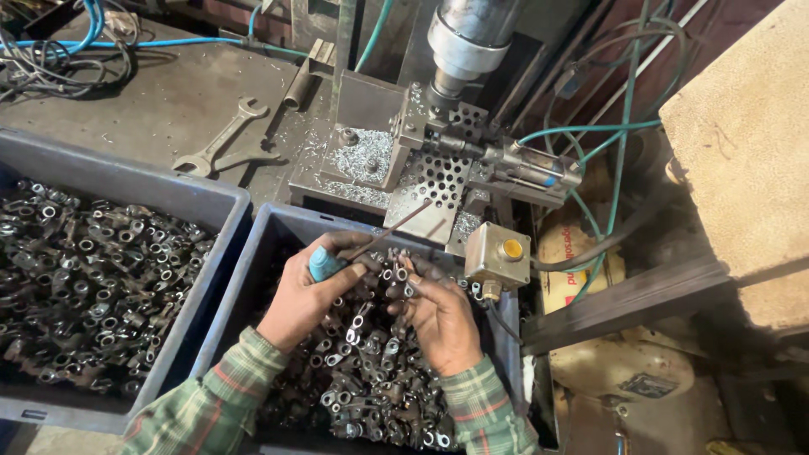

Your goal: The person picks small metal fittings from a bin, holds each under a drill press and works the hole with a blue-handled deburring/reaming tool, then drops the finished part into a second bin, repeating the cycle continuously.

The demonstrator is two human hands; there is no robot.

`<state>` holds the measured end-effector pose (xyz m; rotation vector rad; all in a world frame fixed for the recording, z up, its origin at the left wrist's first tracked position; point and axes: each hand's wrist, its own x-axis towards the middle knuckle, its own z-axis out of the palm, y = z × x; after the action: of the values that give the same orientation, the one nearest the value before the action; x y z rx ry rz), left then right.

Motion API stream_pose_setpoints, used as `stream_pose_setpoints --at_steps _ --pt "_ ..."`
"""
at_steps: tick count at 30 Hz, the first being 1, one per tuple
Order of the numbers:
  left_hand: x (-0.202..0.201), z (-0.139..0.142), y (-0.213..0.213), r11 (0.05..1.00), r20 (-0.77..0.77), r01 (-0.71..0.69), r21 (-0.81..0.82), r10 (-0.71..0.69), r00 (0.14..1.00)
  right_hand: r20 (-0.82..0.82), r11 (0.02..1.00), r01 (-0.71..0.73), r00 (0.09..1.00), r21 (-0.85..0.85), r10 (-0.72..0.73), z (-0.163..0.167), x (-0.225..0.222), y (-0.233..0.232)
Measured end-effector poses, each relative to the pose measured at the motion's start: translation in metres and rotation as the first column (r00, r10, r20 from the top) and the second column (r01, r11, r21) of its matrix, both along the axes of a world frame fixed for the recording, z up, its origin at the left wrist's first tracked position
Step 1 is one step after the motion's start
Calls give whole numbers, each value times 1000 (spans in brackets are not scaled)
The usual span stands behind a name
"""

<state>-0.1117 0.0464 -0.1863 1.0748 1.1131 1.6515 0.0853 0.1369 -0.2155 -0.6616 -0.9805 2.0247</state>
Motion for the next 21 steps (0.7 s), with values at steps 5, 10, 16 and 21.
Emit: stream_pose_setpoints --at_steps 5,10,16,21 --pt "2 0 -2 999 7 9 -51 -8 1000 -47 1000 8 999 19 -7 -5 4 2" --pt "3 4 -6 999 4 29 -42 -29 1000 -14 999 16 1000 38 -16 -2 4 2" --pt "-2 5 -10 1000 40 18 -18 -17 999 79 999 26 996 41 -30 -3 1 0" --pt "-1 8 -12 999 22 -16 -28 17 1000 84 998 18 996 53 -22 -7 1 2"
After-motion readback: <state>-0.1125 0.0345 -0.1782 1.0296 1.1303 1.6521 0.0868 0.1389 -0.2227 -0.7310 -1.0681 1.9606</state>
